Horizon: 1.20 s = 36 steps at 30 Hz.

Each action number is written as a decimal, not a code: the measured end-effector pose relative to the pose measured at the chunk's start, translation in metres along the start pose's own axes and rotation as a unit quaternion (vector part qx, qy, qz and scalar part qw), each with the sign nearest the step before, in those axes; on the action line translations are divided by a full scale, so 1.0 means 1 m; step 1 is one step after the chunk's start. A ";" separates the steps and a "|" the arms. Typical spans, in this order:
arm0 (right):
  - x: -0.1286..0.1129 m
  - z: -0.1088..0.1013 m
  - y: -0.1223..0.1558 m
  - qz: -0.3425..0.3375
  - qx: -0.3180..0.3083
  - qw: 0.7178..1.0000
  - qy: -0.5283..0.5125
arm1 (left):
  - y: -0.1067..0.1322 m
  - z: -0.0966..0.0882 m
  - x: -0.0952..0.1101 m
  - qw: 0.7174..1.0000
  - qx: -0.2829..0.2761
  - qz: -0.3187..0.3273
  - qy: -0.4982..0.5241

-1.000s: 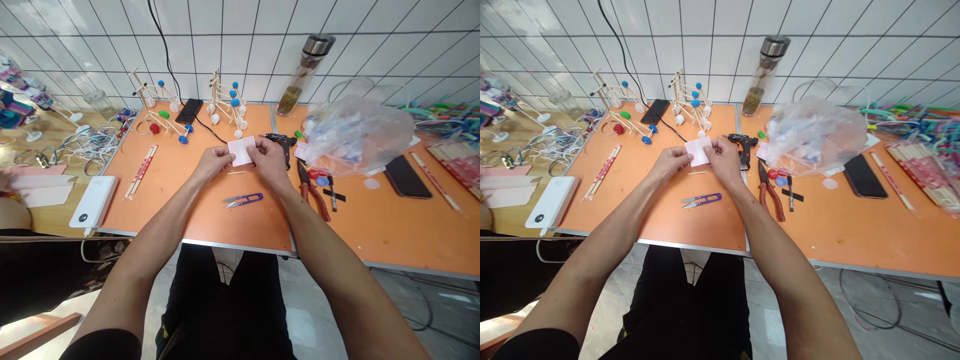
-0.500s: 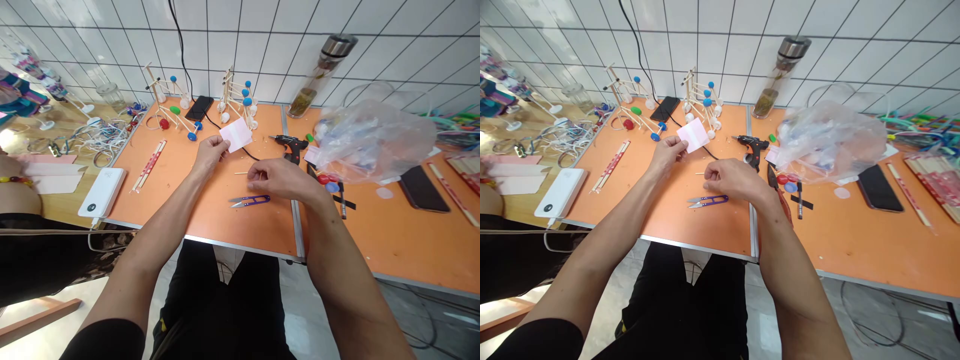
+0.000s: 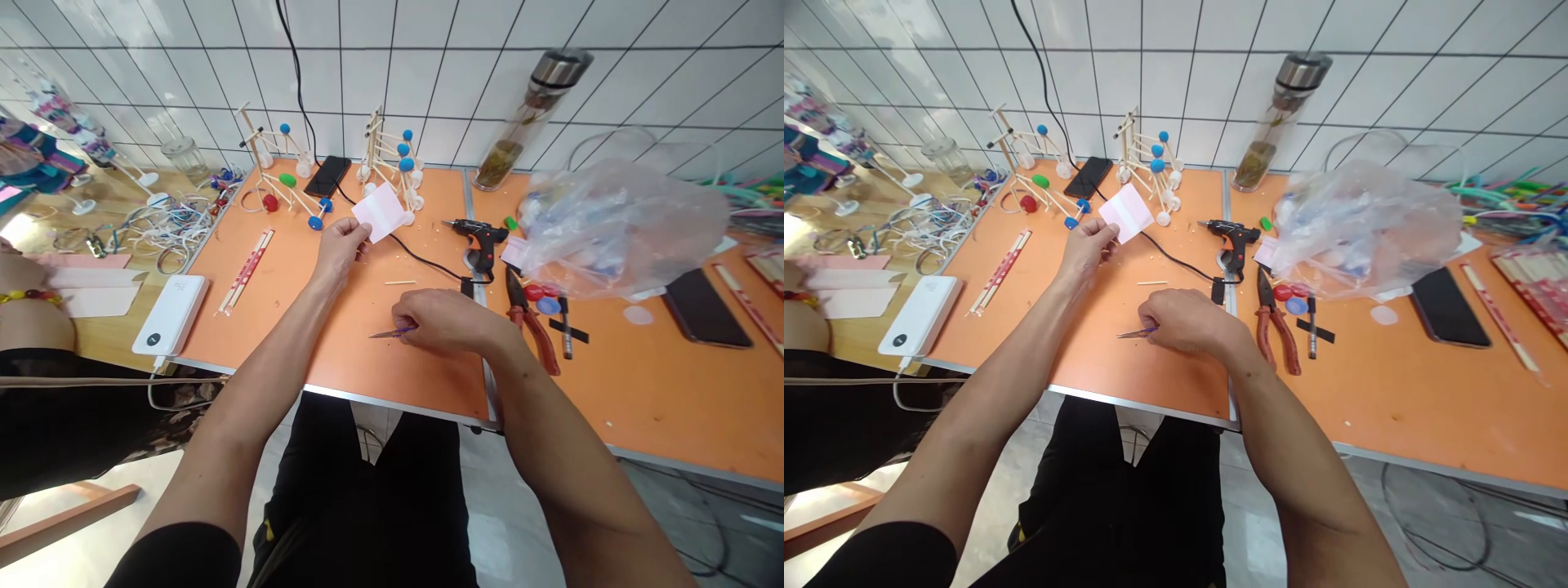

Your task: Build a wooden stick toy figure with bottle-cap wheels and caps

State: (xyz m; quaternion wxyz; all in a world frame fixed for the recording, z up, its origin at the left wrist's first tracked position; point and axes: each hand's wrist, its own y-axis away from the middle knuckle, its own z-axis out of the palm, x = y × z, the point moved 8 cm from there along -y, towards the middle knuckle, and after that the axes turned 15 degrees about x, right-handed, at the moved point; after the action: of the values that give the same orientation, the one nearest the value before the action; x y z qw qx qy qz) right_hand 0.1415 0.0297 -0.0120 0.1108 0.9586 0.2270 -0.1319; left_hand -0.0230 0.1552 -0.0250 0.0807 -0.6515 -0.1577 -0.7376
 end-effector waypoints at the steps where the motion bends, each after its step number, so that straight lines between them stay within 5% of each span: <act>1: 0.000 0.000 -0.002 -0.004 0.016 1.000 -0.009 | 0.000 0.000 0.000 1.000 0.000 -0.001 0.000; 7: 0.015 -0.009 -0.013 0.016 0.139 0.978 -0.156 | -0.007 -0.002 -0.003 1.000 0.000 0.007 0.004; 11: 0.033 -0.007 -0.023 0.092 0.184 0.915 -0.347 | -0.007 -0.003 -0.001 1.000 -0.002 0.015 0.012; 19: 0.059 -0.015 -0.032 0.070 0.319 0.885 -0.333 | -0.001 -0.003 0.002 0.999 0.010 -0.007 0.037; 26: 0.069 -0.003 -0.036 0.094 0.353 0.834 -0.413 | -0.001 0.001 -0.002 0.999 -0.009 -0.015 0.047; 36: 0.063 0.000 -0.042 0.057 0.332 0.814 -0.474 | 0.006 0.004 -0.001 0.998 -0.025 -0.030 0.049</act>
State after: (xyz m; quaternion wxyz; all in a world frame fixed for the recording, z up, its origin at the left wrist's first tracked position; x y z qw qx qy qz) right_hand 0.1766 0.0925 -0.0374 -0.1127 0.7673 0.0336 -0.6304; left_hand -0.0172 0.1507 -0.0246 0.0497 -0.6117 -0.1542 -0.7743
